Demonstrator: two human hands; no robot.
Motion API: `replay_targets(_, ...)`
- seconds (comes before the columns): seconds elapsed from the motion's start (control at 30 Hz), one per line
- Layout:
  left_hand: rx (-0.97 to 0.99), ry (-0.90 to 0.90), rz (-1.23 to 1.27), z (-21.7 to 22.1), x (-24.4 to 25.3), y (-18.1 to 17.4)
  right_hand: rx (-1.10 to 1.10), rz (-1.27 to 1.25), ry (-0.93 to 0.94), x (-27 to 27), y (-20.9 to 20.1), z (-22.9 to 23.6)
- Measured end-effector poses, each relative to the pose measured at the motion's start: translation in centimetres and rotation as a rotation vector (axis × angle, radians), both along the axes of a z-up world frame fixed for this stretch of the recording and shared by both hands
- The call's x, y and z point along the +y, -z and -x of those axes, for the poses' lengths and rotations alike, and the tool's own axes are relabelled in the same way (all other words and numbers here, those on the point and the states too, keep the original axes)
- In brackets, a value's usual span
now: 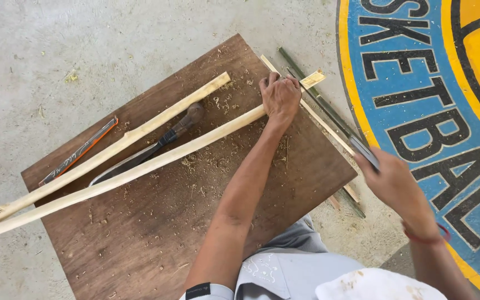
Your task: Shaving and shaping bamboo poles using a machete and a utility knife on a wooden workbench.
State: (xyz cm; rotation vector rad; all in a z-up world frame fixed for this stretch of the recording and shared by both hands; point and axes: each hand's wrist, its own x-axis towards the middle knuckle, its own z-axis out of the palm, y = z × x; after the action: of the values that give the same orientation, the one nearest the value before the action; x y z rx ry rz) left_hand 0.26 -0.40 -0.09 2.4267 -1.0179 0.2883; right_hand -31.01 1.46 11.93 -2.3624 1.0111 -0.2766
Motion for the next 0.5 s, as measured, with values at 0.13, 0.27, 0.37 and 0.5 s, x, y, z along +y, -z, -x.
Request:
replay_targets(0.13,-0.011,0.021,0.032,0.1,0.2,0.7,0.095,-0.093,0.114,1.1,0.3,-0.8)
replay_targets(0.27,-0.067,0.012,0.079,0.5,0.1,1.0,-0.095,0.062,0.000,-3.5,6.7,-9.9)
replay_targets(0.37,-0.140,-0.030,0.191,0.1,0.2,1.2,-0.167,0.125,-0.051,-4.7,7.4,-14.3)
replay_targets(0.5,0.028,-0.004,0.004,0.0,0.3,0.3,-0.072,0.115,-0.043,-2.0,3.9,-8.8)
